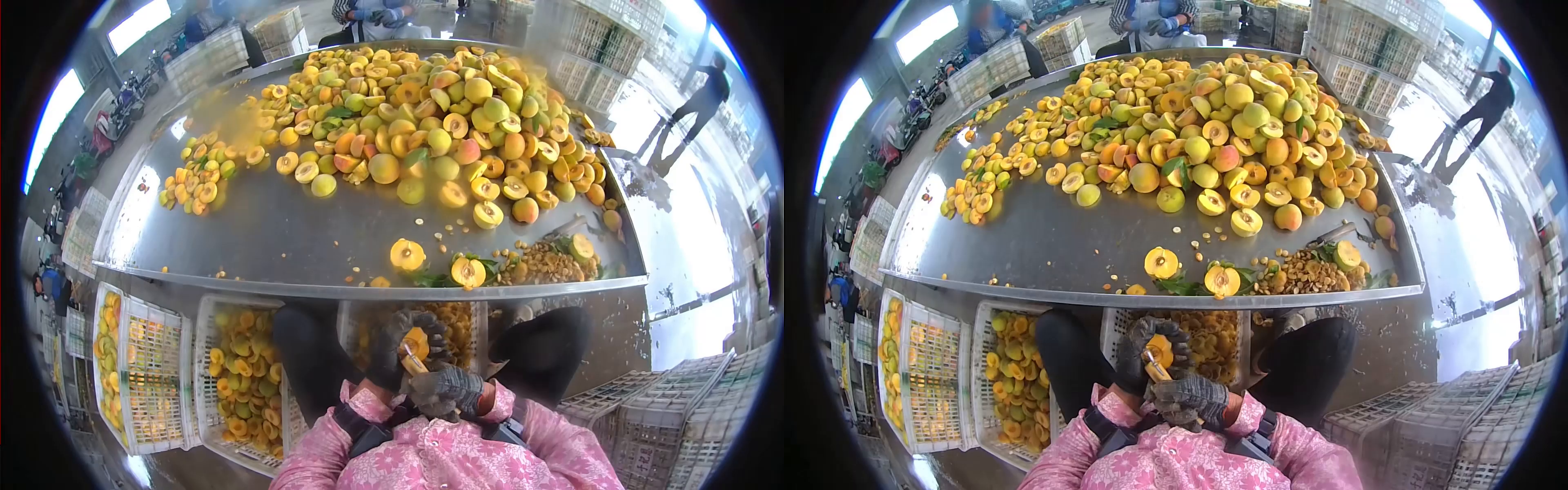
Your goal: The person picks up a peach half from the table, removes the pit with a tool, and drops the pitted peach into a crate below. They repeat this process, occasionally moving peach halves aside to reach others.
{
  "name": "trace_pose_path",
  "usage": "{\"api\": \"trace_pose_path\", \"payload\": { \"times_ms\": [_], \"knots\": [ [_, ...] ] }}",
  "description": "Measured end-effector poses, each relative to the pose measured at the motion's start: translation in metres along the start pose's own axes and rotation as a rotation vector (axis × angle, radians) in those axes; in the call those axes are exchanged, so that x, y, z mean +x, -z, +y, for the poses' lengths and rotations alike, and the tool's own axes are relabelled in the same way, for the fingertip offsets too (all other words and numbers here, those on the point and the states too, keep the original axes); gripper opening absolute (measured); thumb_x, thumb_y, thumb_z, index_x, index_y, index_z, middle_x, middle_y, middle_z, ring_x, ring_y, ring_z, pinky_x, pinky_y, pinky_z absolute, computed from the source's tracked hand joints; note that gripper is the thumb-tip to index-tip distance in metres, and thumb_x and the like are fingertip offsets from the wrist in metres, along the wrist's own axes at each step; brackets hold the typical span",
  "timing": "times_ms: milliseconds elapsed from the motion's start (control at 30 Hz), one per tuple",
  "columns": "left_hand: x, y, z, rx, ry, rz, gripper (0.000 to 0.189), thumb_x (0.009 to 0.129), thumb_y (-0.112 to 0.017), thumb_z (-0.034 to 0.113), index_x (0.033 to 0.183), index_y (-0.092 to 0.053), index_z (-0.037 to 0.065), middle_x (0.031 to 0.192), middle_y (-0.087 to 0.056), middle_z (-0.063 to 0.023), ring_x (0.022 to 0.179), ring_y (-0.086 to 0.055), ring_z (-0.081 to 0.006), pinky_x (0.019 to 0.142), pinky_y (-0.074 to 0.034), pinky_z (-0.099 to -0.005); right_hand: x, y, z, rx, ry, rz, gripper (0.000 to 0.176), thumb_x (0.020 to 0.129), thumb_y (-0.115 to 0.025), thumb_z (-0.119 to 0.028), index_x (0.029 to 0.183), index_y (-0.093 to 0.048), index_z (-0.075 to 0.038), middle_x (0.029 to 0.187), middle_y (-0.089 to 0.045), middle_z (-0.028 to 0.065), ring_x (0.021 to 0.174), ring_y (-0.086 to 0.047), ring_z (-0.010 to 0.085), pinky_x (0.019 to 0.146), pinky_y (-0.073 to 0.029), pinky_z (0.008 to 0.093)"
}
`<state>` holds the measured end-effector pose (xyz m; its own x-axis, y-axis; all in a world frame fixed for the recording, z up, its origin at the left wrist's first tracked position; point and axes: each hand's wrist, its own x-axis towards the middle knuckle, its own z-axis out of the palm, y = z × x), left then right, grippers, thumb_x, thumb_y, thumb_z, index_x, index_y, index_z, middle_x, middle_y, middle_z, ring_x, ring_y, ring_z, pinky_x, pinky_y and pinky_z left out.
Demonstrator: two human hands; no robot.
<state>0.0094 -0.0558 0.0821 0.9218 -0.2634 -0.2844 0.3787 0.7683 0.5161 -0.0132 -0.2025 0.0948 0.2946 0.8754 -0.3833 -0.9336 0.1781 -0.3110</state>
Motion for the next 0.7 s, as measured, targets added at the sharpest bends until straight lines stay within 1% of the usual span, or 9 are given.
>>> {"api": "trace_pose_path", "payload": {
  "times_ms": [133,233,300,333,367,433,533,633,700],
  "knots": [
    [0.012,0.002,-0.003,0.231,-0.322,0.277,0.031,0.091,-0.045,0.028,0.102,-0.055,0.001,0.083,-0.06,-0.0107,0.07,-0.06,-0.0216,0.068,-0.052,-0.031,-0.013,0.004,-0.011,-0.235,0.149,-0.114,0.03,0.082,-0.062,-0.026,0.1,-0.052,-0.004,0.064,-0.05,0.0012,0.039,-0.042,0.0073,0.03,-0.03,0.0187],
    [-0.011,0.014,0.043,0.89,-0.622,0.361,0.023,0.088,-0.049,0.021,0.098,-0.057,0.002,0.081,-0.059,-0.0077,0.07,-0.058,-0.0182,0.067,-0.051,-0.0292,-0.037,-0.003,-0.03,-0.391,0.137,0.206,0.03,0.082,-0.062,-0.026,0.103,-0.054,-0.006,0.07,-0.054,0.002,0.049,-0.049,0.0064,0.039,-0.039,0.0185],
    [-0.033,0.038,0.083,1.389,-0.892,0.535,0.02,0.086,-0.05,0.015,0.097,-0.058,0.002,0.084,-0.06,-0.0076,0.074,-0.059,-0.0174,0.067,-0.05,-0.03,-0.013,0.066,-0.005,-0.776,0.076,0.34,0.033,0.08,-0.06,-0.026,0.103,-0.054,-0.004,0.081,-0.061,0.0124,0.069,-0.061,0.0234,0.059,-0.048,0.0319],
    [-0.044,0.044,0.101,1.564,-1.015,0.644,0.019,0.086,-0.05,0.013,0.098,-0.059,0.002,0.086,-0.06,-0.0081,0.078,-0.059,-0.0176,0.067,-0.05,-0.0309,-0.007,0.066,-0.005,-1.255,0.037,0.485,0.036,0.079,-0.06,-0.027,0.105,-0.053,-0.003,0.083,-0.062,0.0151,0.074,-0.061,0.0283,0.062,-0.048,0.0354],
    [-0.057,0.071,0.124,1.342,-1.033,0.675,0.021,0.086,-0.05,0.014,0.099,-0.059,0.002,0.088,-0.061,-0.0094,0.081,-0.059,-0.0191,0.069,-0.05,-0.0316,-0.003,0.068,-0.004,-1.734,-0.01,0.624,0.039,0.078,-0.06,-0.028,0.106,-0.052,-0.002,0.085,-0.062,0.0179,0.078,-0.062,0.0332,0.065,-0.048,0.0389],
    [-0.081,0.166,0.173,0.739,-1.067,0.697,0.025,0.086,-0.051,0.017,0.104,-0.059,0.002,0.092,-0.062,-0.0125,0.086,-0.06,-0.0226,0.075,-0.049,-0.0328,0.004,0.081,0.005,-1.617,0.028,0.59,0.039,0.077,-0.057,-0.028,0.101,-0.054,0.002,0.094,-0.059,0.026,0.091,-0.057,0.0421,0.077,-0.046,0.044],
    [-0.111,0.152,0.21,2.606,-0.813,0.79,0.026,0.088,-0.05,0.02,0.103,-0.06,0.002,0.096,-0.062,-0.0145,0.089,-0.059,-0.0247,0.083,-0.046,-0.0313,0.014,0.094,0.016,-1.581,0.041,0.588,0.041,0.076,-0.058,-0.03,0.101,-0.054,0.002,0.095,-0.059,0.0256,0.092,-0.057,0.0412,0.077,-0.046,0.0436],
    [-0.072,0.09,0.189,2.07,-0.758,1.014,0.025,0.086,-0.05,0.019,0.101,-0.061,0.002,0.1,-0.061,-0.0159,0.092,-0.058,-0.027,0.085,-0.044,-0.0322,0.018,0.09,0.012,-1.534,-0.021,0.598,0.042,0.076,-0.059,-0.032,0.101,-0.054,0.001,0.096,-0.059,0.0256,0.093,-0.056,0.0409,0.078,-0.046,0.0436],
    [-0.036,0.072,0.171,2.141,-0.698,0.713,0.025,0.087,-0.048,0.021,0.107,-0.06,0.01,0.105,-0.06,-0.0103,0.096,-0.056,-0.0295,0.087,-0.043,-0.0404,0.017,0.092,0.011,-1.523,-0.05,0.571,0.043,0.076,-0.06,-0.035,0.1,-0.054,0.001,0.097,-0.059,0.0254,0.093,-0.056,0.0406,0.079,-0.045,0.0436]
  ]
}}
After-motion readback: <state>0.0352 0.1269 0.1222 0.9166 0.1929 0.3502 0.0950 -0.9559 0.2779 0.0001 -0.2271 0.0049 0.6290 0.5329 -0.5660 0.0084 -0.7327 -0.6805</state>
